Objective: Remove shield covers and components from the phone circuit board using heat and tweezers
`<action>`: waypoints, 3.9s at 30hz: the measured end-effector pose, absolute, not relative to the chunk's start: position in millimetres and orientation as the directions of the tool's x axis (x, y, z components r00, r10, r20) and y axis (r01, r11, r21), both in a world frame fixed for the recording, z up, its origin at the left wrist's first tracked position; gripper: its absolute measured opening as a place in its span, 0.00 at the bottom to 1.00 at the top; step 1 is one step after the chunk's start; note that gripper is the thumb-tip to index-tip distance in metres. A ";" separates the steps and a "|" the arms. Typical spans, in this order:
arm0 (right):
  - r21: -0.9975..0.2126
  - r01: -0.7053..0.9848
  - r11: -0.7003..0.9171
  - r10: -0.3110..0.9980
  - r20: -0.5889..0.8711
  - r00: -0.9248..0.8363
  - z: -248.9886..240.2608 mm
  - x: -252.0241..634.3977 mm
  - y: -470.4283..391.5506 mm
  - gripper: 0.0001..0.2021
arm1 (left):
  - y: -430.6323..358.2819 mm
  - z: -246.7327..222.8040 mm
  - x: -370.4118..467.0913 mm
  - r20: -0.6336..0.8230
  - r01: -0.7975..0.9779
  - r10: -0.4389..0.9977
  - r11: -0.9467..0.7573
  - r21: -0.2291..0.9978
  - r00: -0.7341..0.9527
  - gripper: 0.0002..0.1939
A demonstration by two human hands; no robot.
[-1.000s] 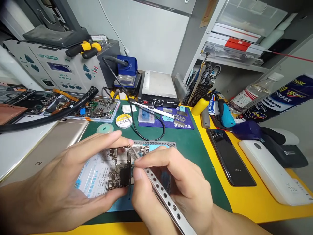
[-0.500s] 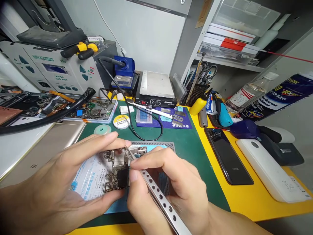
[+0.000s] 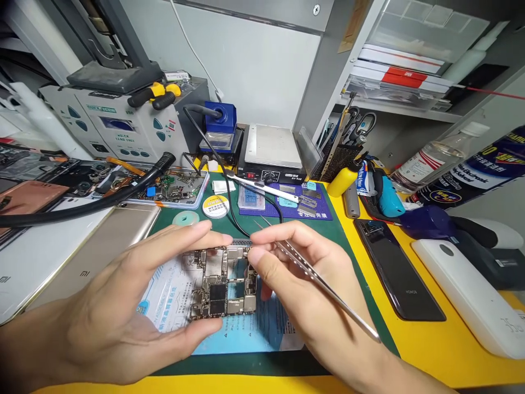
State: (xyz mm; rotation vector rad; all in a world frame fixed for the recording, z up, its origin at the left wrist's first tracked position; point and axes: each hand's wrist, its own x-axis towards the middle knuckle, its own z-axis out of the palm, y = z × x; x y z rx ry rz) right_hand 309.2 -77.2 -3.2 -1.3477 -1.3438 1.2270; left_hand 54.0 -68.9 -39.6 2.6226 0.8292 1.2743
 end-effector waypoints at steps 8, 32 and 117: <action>-0.977 0.108 -0.183 0.980 -0.189 -0.053 -7.1 312.3 -78.5 0.16 | -67.3 -37.9 51.6 0.701 0.437 0.508 -0.847 0.301 0.500 0.45; -0.874 0.296 0.384 0.912 0.409 0.025 -6.4 304.3 -111.0 0.13 | -72.6 -41.4 49.8 0.707 0.476 0.520 -0.831 0.288 0.479 0.50; -0.960 -0.191 -0.203 0.967 -0.166 -0.192 0.4 306.7 -70.7 0.16 | -77.6 -40.6 46.8 0.692 0.622 0.558 -0.758 0.199 0.458 0.36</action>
